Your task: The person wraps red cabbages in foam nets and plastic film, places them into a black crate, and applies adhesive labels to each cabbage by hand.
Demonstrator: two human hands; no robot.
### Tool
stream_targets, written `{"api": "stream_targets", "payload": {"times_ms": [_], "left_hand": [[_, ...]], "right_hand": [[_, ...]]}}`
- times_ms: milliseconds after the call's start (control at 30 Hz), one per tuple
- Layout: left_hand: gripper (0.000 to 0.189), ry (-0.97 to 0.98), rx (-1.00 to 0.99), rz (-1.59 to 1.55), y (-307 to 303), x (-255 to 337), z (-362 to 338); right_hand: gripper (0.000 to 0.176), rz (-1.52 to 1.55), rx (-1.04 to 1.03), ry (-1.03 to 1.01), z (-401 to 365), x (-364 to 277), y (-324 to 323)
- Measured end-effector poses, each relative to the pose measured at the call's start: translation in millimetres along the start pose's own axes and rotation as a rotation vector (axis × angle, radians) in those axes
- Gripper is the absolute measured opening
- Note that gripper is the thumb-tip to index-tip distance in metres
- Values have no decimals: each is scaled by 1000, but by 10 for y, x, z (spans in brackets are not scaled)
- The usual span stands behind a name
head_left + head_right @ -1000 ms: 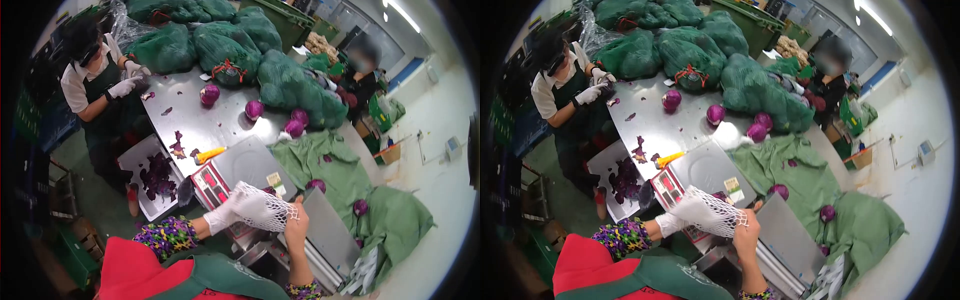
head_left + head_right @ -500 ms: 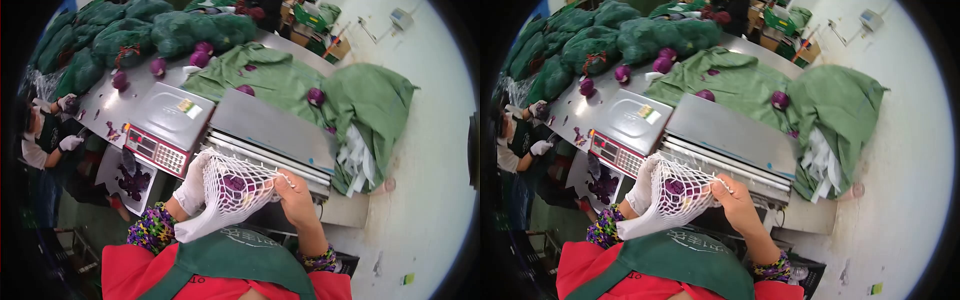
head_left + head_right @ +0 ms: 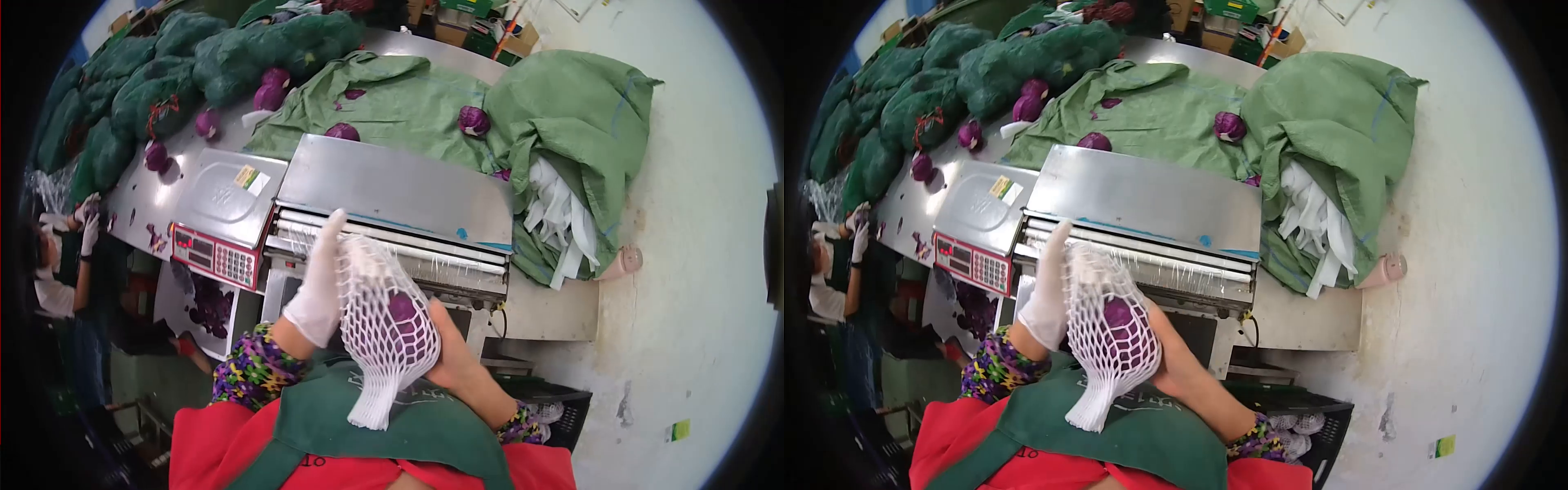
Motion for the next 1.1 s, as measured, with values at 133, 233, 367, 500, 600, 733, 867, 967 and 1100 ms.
{"api": "stream_targets", "payload": {"times_ms": [133, 233, 367, 500, 600, 733, 867, 967, 1100], "left_hand": [[49, 574, 479, 235, -179, 726, 170], [42, 603, 163, 448, 350, 741, 524], [25, 393, 90, 559, 240, 464, 1291], [30, 257, -31, 658, 294, 455, 1559], [42, 671, -83, 1166, 294, 807, 1380], [49, 905, -231, 1977, 214, 1269, 505], [47, 800, -442, 2685, -221, 1204, 166], [46, 859, -651, 2701, -40, 899, 140], [36, 1034, -861, 2448, 90, 313, 319]], "right_hand": [[46, 278, -84, 59, 377, -436, 231], [45, -50, -12, -167, 979, -1023, 50], [47, -589, 250, -434, 1725, -1421, -345], [45, -918, 319, -404, 1848, -1590, -544], [42, -1192, 337, -545, 1589, -1827, -531], [33, -1611, 349, -792, 700, -2143, -386], [38, -2547, -60, -1011, 252, -1779, -313], [35, -2660, -280, -1065, 312, -1485, -466], [20, -2313, -310, -950, 471, -1246, -482]]}}
Point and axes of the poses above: each hand's wrist, its own z-axis towards the middle knuckle, its own y-axis out of the palm, x = y × z, the point moved 10 cm from there along z, towards the middle knuckle, and after that the axes turned 3 degrees about x, right-handed, at the moved point
